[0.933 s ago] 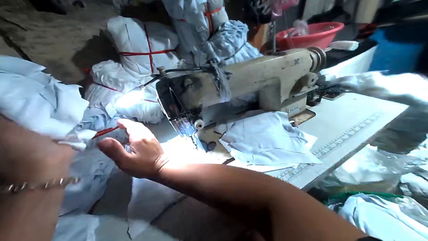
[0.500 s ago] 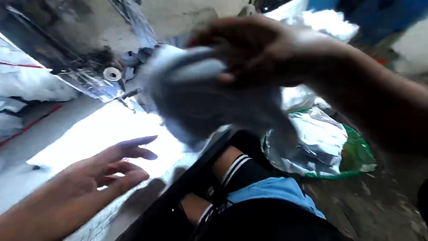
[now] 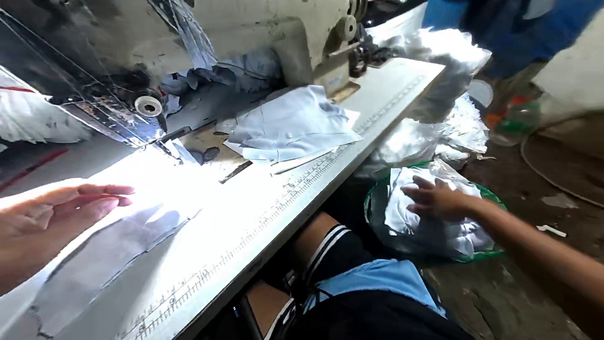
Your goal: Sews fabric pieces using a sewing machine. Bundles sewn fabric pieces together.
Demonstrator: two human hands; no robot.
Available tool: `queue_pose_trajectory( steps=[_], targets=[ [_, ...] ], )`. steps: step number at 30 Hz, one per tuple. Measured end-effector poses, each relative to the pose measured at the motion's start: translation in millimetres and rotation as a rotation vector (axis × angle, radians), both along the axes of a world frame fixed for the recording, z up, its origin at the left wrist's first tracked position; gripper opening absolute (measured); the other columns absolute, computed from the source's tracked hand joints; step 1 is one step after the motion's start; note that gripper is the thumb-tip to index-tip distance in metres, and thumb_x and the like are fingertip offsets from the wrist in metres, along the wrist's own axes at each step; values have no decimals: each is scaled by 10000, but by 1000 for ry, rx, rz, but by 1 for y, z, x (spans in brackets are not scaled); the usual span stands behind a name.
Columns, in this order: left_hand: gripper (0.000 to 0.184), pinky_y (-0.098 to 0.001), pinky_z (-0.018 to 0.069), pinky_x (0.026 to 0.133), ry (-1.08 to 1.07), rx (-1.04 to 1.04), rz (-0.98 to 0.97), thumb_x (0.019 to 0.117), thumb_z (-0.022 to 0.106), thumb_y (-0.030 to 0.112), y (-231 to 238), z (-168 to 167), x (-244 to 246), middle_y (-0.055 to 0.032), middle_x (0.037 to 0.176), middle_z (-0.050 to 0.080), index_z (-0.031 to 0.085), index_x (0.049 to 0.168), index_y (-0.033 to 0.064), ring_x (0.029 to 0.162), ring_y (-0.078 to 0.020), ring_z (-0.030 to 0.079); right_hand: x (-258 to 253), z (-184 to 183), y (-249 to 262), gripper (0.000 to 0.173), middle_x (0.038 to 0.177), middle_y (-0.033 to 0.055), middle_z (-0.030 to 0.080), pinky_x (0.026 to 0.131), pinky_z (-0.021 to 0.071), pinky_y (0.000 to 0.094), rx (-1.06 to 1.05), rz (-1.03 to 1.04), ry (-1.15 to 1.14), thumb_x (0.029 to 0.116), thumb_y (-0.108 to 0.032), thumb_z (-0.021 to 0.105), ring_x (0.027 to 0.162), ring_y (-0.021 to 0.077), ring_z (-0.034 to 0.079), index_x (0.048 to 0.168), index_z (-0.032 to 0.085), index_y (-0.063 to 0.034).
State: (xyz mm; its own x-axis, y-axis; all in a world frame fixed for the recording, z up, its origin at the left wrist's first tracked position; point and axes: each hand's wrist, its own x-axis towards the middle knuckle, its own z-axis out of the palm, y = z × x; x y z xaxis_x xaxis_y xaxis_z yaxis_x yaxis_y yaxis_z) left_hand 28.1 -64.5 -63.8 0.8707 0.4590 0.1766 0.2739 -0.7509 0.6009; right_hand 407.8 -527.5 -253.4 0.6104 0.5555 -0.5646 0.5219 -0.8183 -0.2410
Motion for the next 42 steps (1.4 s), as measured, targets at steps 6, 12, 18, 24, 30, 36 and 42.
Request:
queue_pose_trajectory(
  steps=[6, 12, 18, 24, 30, 36, 42],
  targets=[
    [186, -369, 575, 910, -134, 266, -30, 880, 536, -123, 27, -14, -10, -190, 1073, 711, 662, 1017, -115, 977, -204, 701, 12, -77, 13, 690, 1706, 111, 187, 1096, 114, 827, 61, -102, -91, 974, -745, 373, 1531, 524, 105, 1577, 370, -411],
    [171, -287, 577, 909, -226, 272, -93, 887, 555, -32, 25, -18, -8, -60, 1034, 729, 718, 930, -3, 977, -87, 690, 29, -16, 36, 481, 1401, 251, 594, 1050, 373, 747, 20, 123, -131, 1005, -447, 613, 1308, 513, 528, 1387, 644, -155],
    [91, -150, 547, 800, -148, -31, -61, 894, 661, -50, 4, -20, 1, 3, 919, 726, 732, 920, 1, 857, 29, 655, -60, 174, 161, 363, 721, 90, 711, 625, 571, 362, 727, 869, -110, 1012, -266, 559, 660, 159, 692, 855, 761, -7],
    [181, -148, 532, 854, -60, -183, -164, 950, 617, 23, 3, -22, 3, -29, 1150, 718, 757, 1061, -4, 956, 43, 646, -123, 170, 312, 327, 1078, 0, 715, 821, 573, 284, 1097, 1518, -272, 1030, -381, 524, 978, 107, 678, 1128, 743, -159],
    [266, -369, 468, 1014, 114, 22, -187, 1013, 544, 91, 1, -15, 5, -90, 1249, 713, 765, 1142, 22, 1164, -147, 634, -124, 136, 351, 391, 1059, 25, 707, 906, 528, 271, 1245, 1561, -262, 990, -405, 546, 1018, 117, 648, 1139, 744, -103],
    [284, -416, 431, 1062, 206, -3, -95, 1027, 541, 90, -1, -10, 9, -124, 1264, 707, 739, 1221, 28, 1236, -230, 608, -120, 124, 347, 457, 1114, 46, 708, 936, 510, 295, 1216, 1449, -246, 1006, -449, 485, 1070, 130, 645, 1151, 738, -98],
    [302, -435, 425, 1046, 335, -41, 92, 1037, 576, 128, -6, -1, 26, -164, 1233, 691, 695, 1307, 63, 1198, -273, 597, -110, 130, 360, 469, 1168, 66, 694, 924, 548, 325, 1111, 1397, -251, 975, -449, 519, 1078, 155, 658, 1148, 731, -68]
  ],
)
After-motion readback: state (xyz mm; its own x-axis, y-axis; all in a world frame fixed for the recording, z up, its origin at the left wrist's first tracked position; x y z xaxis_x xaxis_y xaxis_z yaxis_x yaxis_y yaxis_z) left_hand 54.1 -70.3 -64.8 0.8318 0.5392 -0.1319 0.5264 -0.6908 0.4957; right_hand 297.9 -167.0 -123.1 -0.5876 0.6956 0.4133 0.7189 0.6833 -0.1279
